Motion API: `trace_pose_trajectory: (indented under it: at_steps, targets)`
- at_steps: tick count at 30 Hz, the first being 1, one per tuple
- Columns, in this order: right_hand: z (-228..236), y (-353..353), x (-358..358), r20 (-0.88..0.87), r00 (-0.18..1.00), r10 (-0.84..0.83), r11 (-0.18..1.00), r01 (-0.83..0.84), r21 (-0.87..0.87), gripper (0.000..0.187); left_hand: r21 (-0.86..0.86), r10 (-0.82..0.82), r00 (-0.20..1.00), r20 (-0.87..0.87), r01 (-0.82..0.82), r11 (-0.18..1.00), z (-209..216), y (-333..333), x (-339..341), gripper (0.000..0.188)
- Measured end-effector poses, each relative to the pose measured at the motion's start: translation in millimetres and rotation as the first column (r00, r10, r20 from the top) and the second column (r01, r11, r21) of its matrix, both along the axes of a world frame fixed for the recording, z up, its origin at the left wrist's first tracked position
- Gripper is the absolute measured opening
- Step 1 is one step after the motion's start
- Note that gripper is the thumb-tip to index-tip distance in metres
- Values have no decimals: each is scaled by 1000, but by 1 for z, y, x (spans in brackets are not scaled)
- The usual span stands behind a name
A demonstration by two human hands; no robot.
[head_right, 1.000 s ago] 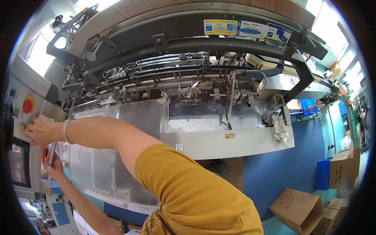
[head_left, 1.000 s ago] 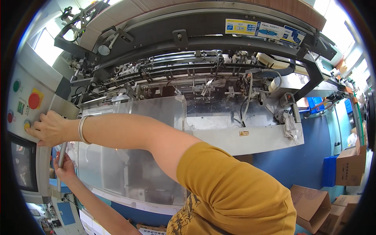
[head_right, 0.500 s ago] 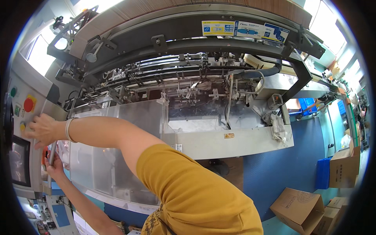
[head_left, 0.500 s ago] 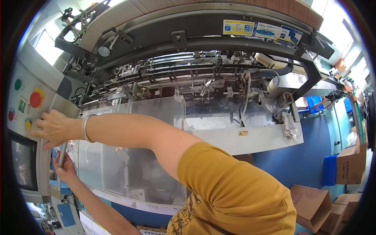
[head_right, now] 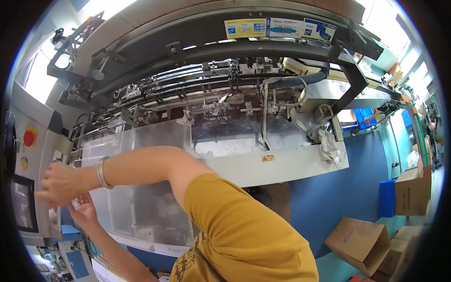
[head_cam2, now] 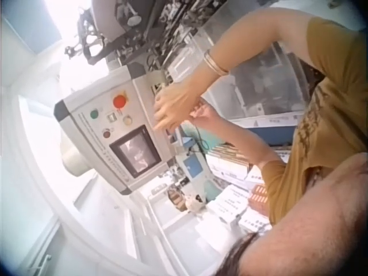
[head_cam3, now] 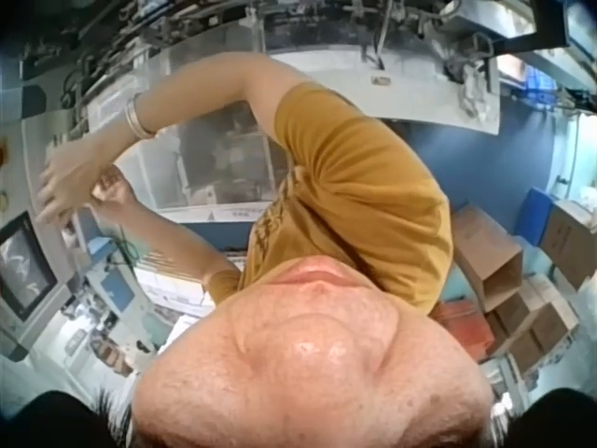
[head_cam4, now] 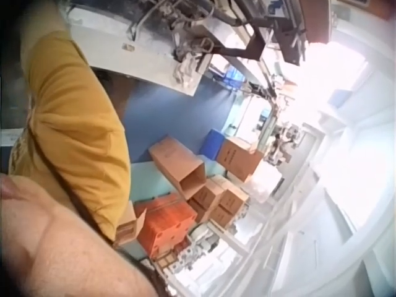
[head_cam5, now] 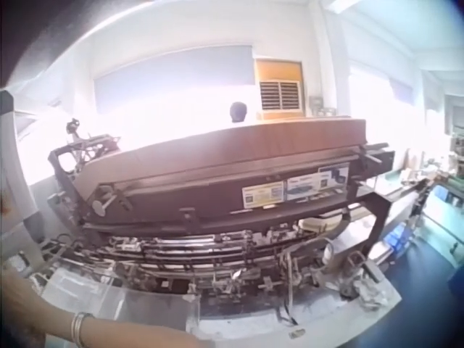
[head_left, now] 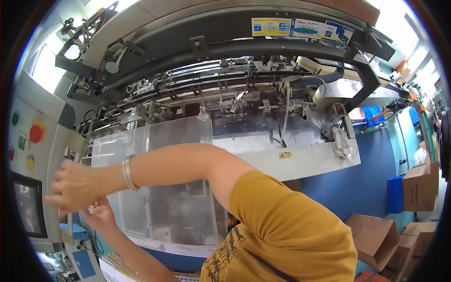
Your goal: Maintain and adjust internal components of an industrial packaging machine.
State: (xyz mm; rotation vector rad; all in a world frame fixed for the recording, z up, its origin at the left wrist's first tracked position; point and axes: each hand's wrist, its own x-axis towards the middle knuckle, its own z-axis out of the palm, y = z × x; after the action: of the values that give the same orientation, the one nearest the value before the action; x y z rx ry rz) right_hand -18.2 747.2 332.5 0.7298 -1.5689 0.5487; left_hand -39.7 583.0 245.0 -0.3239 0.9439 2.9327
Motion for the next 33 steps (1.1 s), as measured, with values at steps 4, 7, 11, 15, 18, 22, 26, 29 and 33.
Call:
trace_pose_trajectory:
  at_steps: [4, 7, 11, 15, 18, 22, 26, 29, 33]
  targets:
    - [-27, 23, 70, -21, 999, 37, 995, -35, 92, 28, -429, -287, 879, -381, 106, 897, -49, 21, 56, 57]
    - [-50, 60, 133, -49, 987, 154, 988, -153, 25, 18, -490, -448, 857, -254, 285, 824, -76, 32, 113, 53]
    - [-74, 125, 203, 69, 962, 265, 964, -265, -12, 29, -557, -631, 772, -76, 492, 669, -114, 73, 186, 48]
    - [-113, 200, 254, 317, 901, 297, 954, -289, -74, 32, -517, -729, 669, 148, 681, 519, -180, 152, 260, 44]
    - [-152, 254, 290, 566, 786, 248, 969, -193, -156, 28, -445, -726, 617, 302, 765, 465, -239, 217, 311, 41]
    - [-207, 319, 359, 855, 490, 169, 966, 90, -242, 30, -143, -517, 563, 645, 753, 642, -306, 286, 340, 43]
    - [-261, 370, 438, 974, 158, 161, 919, 337, -206, 32, -193, 86, 255, 963, 428, 883, -344, 322, 335, 52]
    - [-304, 405, 479, 968, 239, -77, 867, 496, -54, 34, -71, -252, 519, 817, 524, 849, -367, 339, 327, 49]
    - [-340, 441, 546, 988, -122, -93, 804, 576, 147, 18, -102, -136, 378, 916, 547, 831, -386, 354, 320, 49]
